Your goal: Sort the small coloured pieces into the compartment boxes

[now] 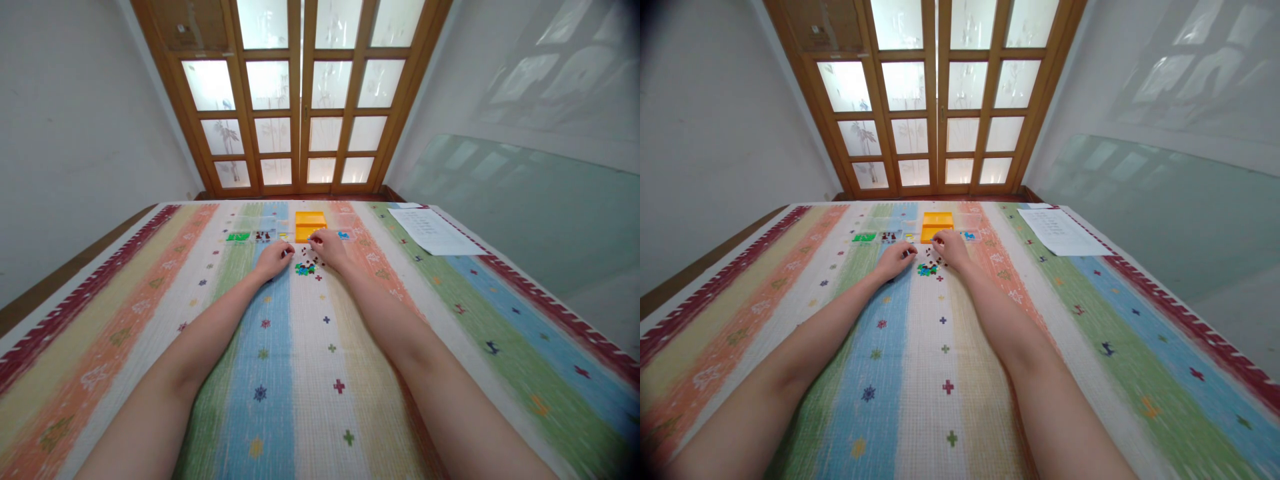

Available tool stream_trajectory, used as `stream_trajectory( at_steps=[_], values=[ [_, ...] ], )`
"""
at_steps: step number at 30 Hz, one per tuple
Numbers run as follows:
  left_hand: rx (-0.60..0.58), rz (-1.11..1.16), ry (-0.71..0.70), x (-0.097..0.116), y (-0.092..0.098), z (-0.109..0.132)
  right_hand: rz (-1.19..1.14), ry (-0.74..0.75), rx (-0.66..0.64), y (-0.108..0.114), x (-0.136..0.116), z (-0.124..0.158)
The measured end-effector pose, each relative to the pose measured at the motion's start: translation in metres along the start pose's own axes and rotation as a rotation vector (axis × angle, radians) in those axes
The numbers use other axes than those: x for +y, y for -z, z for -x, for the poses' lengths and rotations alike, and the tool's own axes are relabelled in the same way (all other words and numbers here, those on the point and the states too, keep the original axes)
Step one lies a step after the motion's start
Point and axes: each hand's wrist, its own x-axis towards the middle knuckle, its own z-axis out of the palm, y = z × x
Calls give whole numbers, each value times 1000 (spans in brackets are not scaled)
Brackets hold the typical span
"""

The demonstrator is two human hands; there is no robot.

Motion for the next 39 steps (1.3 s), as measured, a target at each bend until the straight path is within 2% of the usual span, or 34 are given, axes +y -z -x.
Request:
stream_trajectory(
  at_steps=[4, 8, 12, 15, 33, 39],
  values=[
    [-108, -7, -58, 0, 0, 1, 19, -199, 193, 14, 24, -2],
    [-183, 13, -128, -1, 0, 2, 98, -390, 326, 27, 39, 0],
    [-209, 32, -197, -5, 0, 3, 186, -582, 363, 35, 50, 5],
    [-219, 53, -234, -7, 2, 3, 249, -663, 355, 35, 55, 7],
    [-223, 34, -205, -9, 0, 1, 194, -562, 266, 17, 49, 4],
    [-150, -49, -181, -5, 6, 4, 197, -491, 253, 14, 38, 4]
  ],
)
